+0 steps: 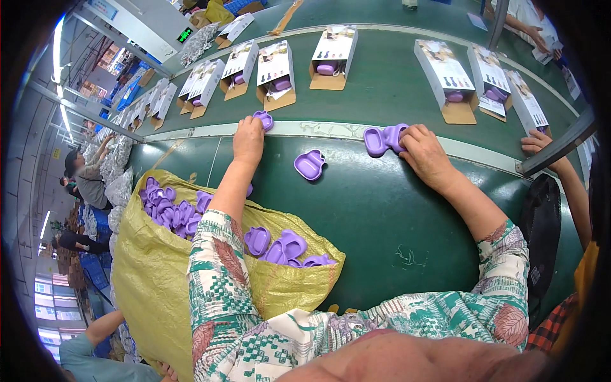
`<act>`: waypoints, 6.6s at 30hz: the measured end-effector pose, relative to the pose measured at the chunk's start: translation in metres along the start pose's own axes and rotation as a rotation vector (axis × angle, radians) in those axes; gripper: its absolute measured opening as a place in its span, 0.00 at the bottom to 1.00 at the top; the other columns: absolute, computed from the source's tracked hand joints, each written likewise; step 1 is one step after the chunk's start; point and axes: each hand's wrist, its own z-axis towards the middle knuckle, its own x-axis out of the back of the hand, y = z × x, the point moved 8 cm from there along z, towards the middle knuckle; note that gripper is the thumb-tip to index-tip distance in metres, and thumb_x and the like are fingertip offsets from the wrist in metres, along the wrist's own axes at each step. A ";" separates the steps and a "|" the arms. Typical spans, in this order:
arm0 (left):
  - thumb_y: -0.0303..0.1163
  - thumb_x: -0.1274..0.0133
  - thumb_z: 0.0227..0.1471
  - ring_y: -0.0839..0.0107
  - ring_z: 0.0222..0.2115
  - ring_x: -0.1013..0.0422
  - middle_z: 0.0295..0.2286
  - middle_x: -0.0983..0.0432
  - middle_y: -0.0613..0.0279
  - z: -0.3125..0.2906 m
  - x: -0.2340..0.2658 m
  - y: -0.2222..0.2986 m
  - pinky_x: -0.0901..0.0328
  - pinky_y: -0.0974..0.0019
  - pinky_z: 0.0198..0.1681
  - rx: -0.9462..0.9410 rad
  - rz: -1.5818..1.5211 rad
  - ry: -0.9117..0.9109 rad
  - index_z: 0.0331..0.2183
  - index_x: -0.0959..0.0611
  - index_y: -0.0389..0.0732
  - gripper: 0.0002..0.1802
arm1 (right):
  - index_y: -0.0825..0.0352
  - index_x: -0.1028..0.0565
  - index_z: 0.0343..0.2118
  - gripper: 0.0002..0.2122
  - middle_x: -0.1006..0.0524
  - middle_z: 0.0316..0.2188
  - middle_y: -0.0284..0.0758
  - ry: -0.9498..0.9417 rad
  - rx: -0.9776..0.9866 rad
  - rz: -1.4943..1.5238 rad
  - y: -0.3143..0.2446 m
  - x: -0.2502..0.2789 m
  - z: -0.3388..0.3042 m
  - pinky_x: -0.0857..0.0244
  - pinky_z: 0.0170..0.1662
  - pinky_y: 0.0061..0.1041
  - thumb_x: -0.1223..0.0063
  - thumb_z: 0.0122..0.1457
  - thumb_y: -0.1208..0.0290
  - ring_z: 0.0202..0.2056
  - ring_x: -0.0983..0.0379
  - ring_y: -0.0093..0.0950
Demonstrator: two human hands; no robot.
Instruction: The person picks up purple silicone items from a pile and places them into cardboard boxes on a conveyor belt. They handle the items by hand, sometimes turning them over or moving them aside before inserting them into the boxes.
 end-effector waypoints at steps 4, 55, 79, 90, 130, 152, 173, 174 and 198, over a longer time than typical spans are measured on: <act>0.25 0.43 0.41 0.56 0.32 0.33 0.27 0.31 0.57 0.037 0.003 0.036 0.36 0.56 0.35 -0.158 -0.061 0.047 0.26 0.26 0.40 0.08 | 0.69 0.31 0.29 0.11 0.30 0.34 0.39 0.084 -0.042 0.115 0.009 0.005 0.002 0.39 0.43 0.35 0.41 0.42 0.79 0.40 0.34 0.39; 0.31 0.46 0.44 0.54 0.31 0.29 0.26 0.27 0.54 0.101 -0.003 -0.017 0.36 0.53 0.32 -0.086 0.128 -0.160 0.26 0.24 0.42 0.05 | 0.68 0.28 0.32 0.07 0.29 0.35 0.37 0.058 0.242 -0.034 -0.033 -0.034 0.052 0.38 0.43 0.32 0.51 0.50 0.73 0.39 0.33 0.33; 0.36 0.44 0.46 0.52 0.45 0.32 0.41 0.27 0.49 0.020 0.017 -0.074 0.39 0.57 0.49 0.205 -0.142 -0.059 0.43 0.23 0.39 0.21 | 0.65 0.27 0.31 0.09 0.28 0.34 0.38 0.455 -0.187 -0.463 0.118 -0.007 0.127 0.36 0.37 0.35 0.45 0.46 0.72 0.37 0.31 0.36; 0.50 0.53 0.52 0.45 0.51 0.40 0.49 0.36 0.41 -0.151 0.054 -0.174 0.43 0.50 0.53 0.582 0.209 -0.198 0.49 0.28 0.38 0.30 | 0.61 0.31 0.47 0.16 0.30 0.46 0.40 0.001 0.644 0.334 -0.229 -0.150 0.141 0.37 0.46 0.37 0.57 0.53 0.72 0.49 0.34 0.37; 0.26 0.42 0.40 0.55 0.43 0.32 0.44 0.31 0.54 -0.080 0.049 -0.022 0.34 0.59 0.44 -0.029 -0.145 -0.104 0.40 0.25 0.44 0.20 | 0.64 0.28 0.36 0.09 0.30 0.37 0.37 0.238 0.372 0.092 -0.143 -0.130 0.184 0.35 0.39 0.33 0.56 0.51 0.73 0.41 0.32 0.34; 0.27 0.44 0.43 0.54 0.33 0.29 0.36 0.29 0.58 -0.065 0.037 0.006 0.33 0.57 0.35 -0.090 -0.232 -0.154 0.29 0.24 0.42 0.07 | 0.62 0.28 0.38 0.10 0.28 0.31 0.33 -0.100 0.334 0.016 -0.083 -0.068 0.090 0.41 0.45 0.33 0.55 0.52 0.72 0.39 0.34 0.32; 0.27 0.50 0.46 0.57 0.37 0.26 0.32 0.22 0.55 0.172 -0.040 0.048 0.32 0.56 0.38 -0.120 0.139 -0.203 0.31 0.19 0.44 0.08 | 0.61 0.30 0.30 0.06 0.31 0.27 0.33 0.369 0.153 -0.300 -0.035 -0.027 0.108 0.41 0.38 0.31 0.52 0.46 0.75 0.33 0.33 0.31; 0.27 0.50 0.46 0.57 0.37 0.26 0.32 0.22 0.55 0.181 -0.047 0.052 0.32 0.56 0.38 -0.125 0.136 -0.206 0.31 0.19 0.44 0.08 | 0.62 0.30 0.29 0.06 0.31 0.27 0.33 0.336 0.185 -0.249 -0.050 -0.033 0.108 0.41 0.38 0.30 0.53 0.45 0.75 0.33 0.33 0.30; 0.49 0.47 0.47 0.45 0.50 0.38 0.45 0.32 0.40 -0.270 0.102 -0.223 0.42 0.53 0.52 0.685 0.048 -0.446 0.49 0.28 0.35 0.33 | 0.64 0.26 0.32 0.11 0.29 0.35 0.37 -0.579 0.817 0.705 -0.351 -0.156 0.062 0.35 0.37 0.38 0.49 0.49 0.62 0.38 0.30 0.36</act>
